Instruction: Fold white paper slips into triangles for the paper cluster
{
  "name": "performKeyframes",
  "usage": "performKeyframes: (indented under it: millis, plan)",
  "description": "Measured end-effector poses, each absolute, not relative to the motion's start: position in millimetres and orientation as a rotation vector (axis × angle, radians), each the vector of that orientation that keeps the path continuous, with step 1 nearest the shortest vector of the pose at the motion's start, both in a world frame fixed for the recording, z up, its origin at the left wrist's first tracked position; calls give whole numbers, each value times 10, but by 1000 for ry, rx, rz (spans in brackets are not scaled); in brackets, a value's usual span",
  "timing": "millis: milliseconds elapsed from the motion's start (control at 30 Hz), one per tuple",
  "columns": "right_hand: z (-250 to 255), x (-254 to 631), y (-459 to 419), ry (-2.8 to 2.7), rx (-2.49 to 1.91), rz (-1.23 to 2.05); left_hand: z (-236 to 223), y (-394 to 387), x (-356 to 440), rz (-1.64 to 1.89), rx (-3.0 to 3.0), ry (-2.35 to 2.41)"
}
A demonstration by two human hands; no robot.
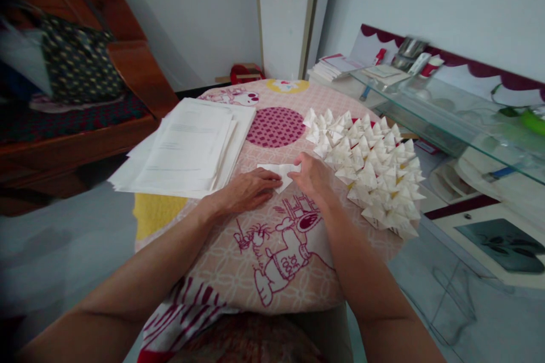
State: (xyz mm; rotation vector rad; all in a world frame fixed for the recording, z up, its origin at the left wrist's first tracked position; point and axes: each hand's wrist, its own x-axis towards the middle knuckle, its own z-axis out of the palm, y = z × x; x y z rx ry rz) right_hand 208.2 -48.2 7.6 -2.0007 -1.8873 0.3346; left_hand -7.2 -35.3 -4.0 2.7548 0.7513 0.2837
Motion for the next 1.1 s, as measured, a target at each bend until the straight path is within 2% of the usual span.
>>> performKeyframes:
  millis: [167, 367, 833, 1100]
  plan:
    - [80, 2011, -542, -2050, -1915, 363, -35, -364, -72, 286, 2762, 764]
    - [17, 2240, -426, -1848, -2033, 402, -85, -355, -78, 293, 2797, 758]
    - [-120, 2307, -355, -1702, -1945, 504, -81, -358, -75, 286, 2804, 759]
    - [45, 2176, -292, -1945, -1955, 157, -74, -367, -63, 327, 2795, 723]
